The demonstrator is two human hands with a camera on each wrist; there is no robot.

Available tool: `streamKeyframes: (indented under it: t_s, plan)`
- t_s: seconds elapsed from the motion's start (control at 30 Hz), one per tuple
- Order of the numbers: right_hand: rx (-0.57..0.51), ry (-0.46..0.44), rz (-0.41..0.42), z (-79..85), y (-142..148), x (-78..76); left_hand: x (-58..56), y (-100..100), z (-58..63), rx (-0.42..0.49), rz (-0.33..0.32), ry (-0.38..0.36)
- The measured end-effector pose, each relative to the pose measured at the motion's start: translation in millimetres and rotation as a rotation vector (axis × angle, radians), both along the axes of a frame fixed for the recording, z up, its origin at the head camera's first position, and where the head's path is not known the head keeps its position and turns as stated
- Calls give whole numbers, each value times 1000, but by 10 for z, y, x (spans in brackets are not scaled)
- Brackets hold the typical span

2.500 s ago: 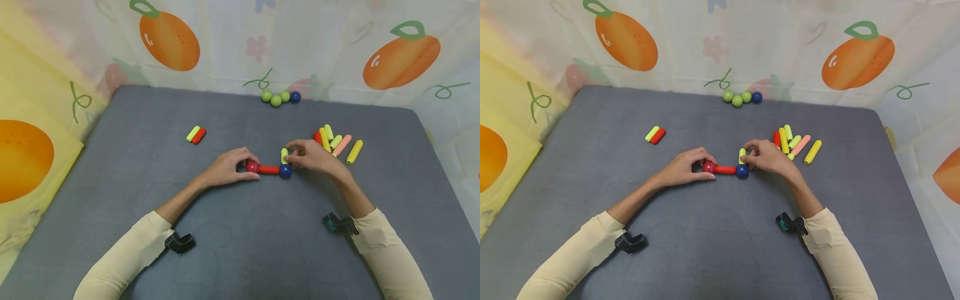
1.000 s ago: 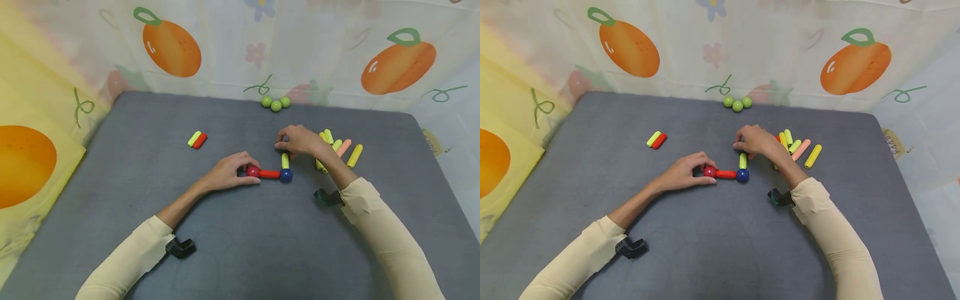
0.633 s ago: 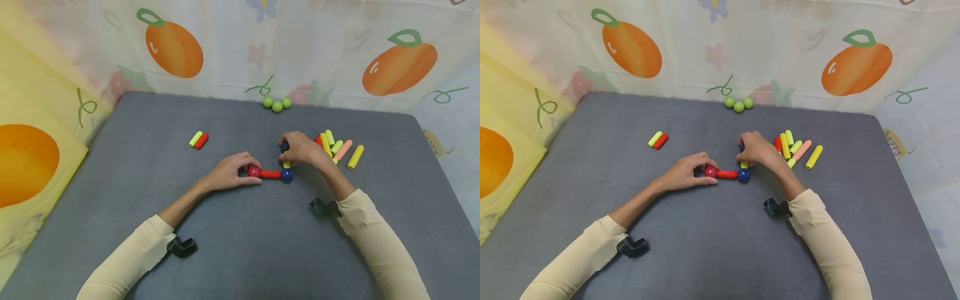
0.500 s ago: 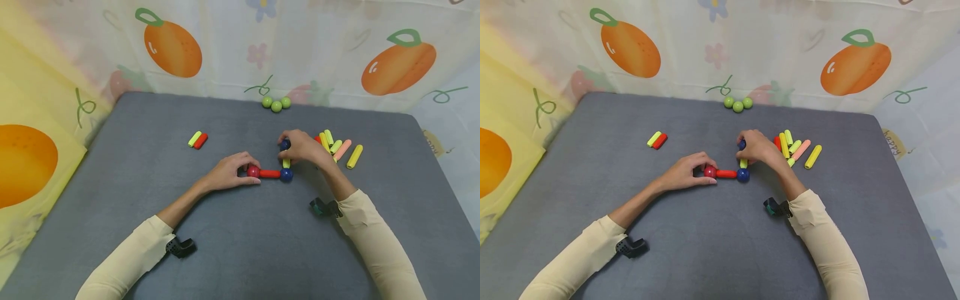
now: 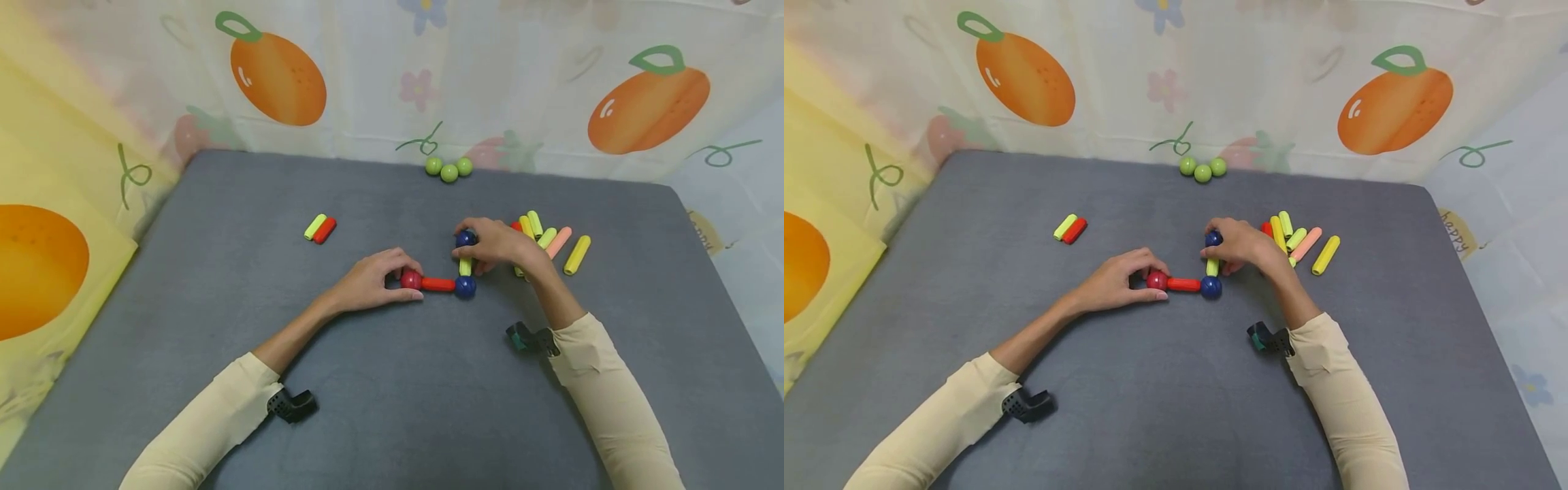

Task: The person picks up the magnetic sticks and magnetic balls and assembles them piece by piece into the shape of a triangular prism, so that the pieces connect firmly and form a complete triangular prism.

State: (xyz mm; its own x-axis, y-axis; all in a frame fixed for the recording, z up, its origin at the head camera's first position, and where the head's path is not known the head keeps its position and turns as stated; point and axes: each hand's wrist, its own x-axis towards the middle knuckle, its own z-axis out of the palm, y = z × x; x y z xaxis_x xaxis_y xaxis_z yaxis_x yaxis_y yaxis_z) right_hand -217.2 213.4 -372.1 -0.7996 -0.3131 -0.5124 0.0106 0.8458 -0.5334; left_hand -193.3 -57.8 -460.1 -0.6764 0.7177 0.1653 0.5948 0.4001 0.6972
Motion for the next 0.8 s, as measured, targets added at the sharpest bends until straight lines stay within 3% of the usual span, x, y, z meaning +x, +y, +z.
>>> streamKeyframes:
  t_s: [0.17,0.3,0.5,0.6,0.8]
  plan:
    - [11,-17,6,63,25,48,-5,11,7,5,2,-3]
    - [14,-69,61,163,69,122,-12,16,11,8,7,0]
    - [-45,-149,68,205,85,210,-1,11,17,-2,9,-4]
    - [-58,-147,83,191,58,229,8,4,12,-2,10,-5]
    - [17,-67,162,167,18,228,8,-5,8,4,9,-5]
